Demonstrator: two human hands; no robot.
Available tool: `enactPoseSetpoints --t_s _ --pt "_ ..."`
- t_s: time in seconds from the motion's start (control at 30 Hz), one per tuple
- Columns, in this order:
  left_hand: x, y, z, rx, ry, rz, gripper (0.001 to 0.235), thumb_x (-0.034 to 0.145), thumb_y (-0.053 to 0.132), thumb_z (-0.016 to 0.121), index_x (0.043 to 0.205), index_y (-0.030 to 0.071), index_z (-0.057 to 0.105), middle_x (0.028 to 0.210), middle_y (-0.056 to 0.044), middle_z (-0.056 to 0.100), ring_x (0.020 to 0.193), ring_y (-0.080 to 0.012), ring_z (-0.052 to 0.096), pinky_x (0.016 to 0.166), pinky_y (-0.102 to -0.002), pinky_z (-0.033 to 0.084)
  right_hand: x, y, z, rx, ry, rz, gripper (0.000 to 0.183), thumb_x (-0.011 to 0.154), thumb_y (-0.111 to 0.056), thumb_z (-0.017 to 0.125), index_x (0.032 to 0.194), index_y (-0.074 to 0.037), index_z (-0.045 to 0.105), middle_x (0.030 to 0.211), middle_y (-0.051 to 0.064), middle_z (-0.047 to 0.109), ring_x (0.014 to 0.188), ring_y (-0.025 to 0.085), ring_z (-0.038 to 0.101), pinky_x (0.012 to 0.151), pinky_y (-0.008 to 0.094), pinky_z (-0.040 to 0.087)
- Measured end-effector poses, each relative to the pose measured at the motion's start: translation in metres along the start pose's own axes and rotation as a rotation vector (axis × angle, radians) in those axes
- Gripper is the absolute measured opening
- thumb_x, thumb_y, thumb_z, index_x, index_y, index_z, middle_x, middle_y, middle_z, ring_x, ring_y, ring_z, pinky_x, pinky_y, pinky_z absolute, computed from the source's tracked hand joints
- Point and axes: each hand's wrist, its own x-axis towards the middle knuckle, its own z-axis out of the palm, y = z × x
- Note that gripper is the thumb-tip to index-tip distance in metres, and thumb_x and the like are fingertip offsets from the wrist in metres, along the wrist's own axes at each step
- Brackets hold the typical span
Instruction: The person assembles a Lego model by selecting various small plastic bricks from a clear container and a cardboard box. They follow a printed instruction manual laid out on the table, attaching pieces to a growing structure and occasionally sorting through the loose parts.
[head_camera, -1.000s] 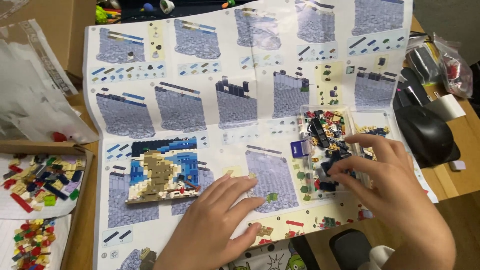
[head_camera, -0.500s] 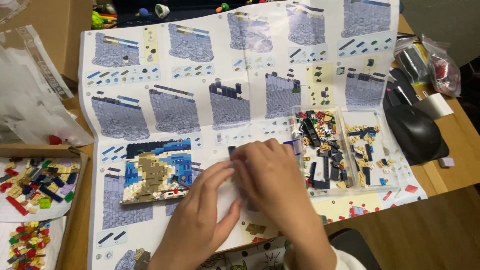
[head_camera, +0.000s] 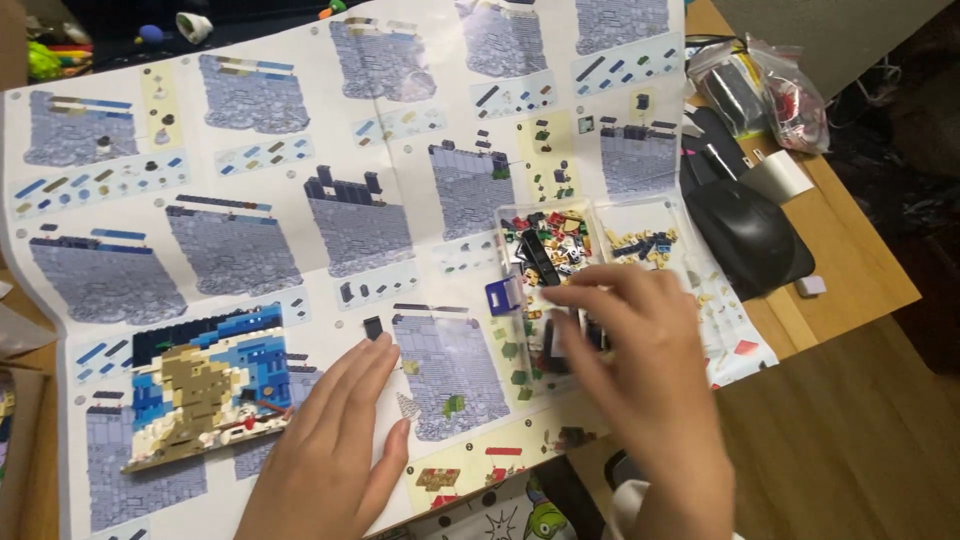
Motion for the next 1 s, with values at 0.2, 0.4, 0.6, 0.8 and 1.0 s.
enactPoseSetpoints --t_s 0.2,0.4,0.6,0.8,1.0 --pt "-0.002 -0.004 0.006 0.033 -0.018 -0.013 0.06 0.088 0.029 0.056 0.141 0.005 0.042 0.143 -0.011 0.049 0.132 -0.0259 0.046 0.108 -0.043 0.039 -0.009 0.049 -0.02 -0.134 -0.016 0.278 0.018 0.089 -0.016 0.063 0.099 -0.023 0.076 0.113 0.004 0.06 0.104 0.031 0.047 0.088 0.045 0.04" --pt "-0.002 -0.003 0.007 0.017 -0.017 -0.019 0.058 0.088 0.029 0.054 0.14 0.005 0.043 0.144 -0.011 0.048 0.133 -0.0267 0.045 0.109 -0.042 0.038 -0.01 0.047 -0.025 -0.116 -0.052 0.235 0.018 0.087 -0.016 0.063 0.095 -0.024 0.076 0.121 0.006 0.058 0.11 0.034 0.044 0.088 0.047 0.041" --pt "-0.002 -0.003 0.007 0.004 -0.034 -0.05 0.056 0.089 0.03 0.053 0.14 0.007 0.044 0.147 -0.011 0.045 0.133 -0.027 0.045 0.108 -0.043 0.038 -0.008 0.041 -0.021 -0.027 -0.111 0.228 0.036 0.086 -0.003 0.048 0.097 -0.023 0.075 0.133 0.012 0.052 0.123 0.036 0.038 0.095 0.05 0.037" --pt "-0.002 -0.004 0.01 0.011 -0.015 -0.064 0.055 0.087 0.029 0.054 0.138 0.01 0.046 0.15 -0.009 0.044 0.134 -0.027 0.045 0.108 -0.042 0.038 0.001 0.043 0.0 -0.081 -0.035 0.133 0.024 0.09 -0.016 0.055 0.108 -0.019 0.07 0.138 0.018 0.044 0.129 0.04 0.035 0.102 0.055 0.032" --pt "-0.006 -0.007 0.017 0.036 0.001 -0.089 0.054 0.087 0.032 0.052 0.138 0.014 0.048 0.15 -0.005 0.045 0.135 -0.0254 0.045 0.109 -0.04 0.038 0.017 0.034 0.022 -0.17 0.022 0.157 0.023 0.076 -0.037 0.078 0.092 -0.021 0.072 0.135 0.011 0.049 0.128 0.036 0.038 0.097 0.058 0.033"
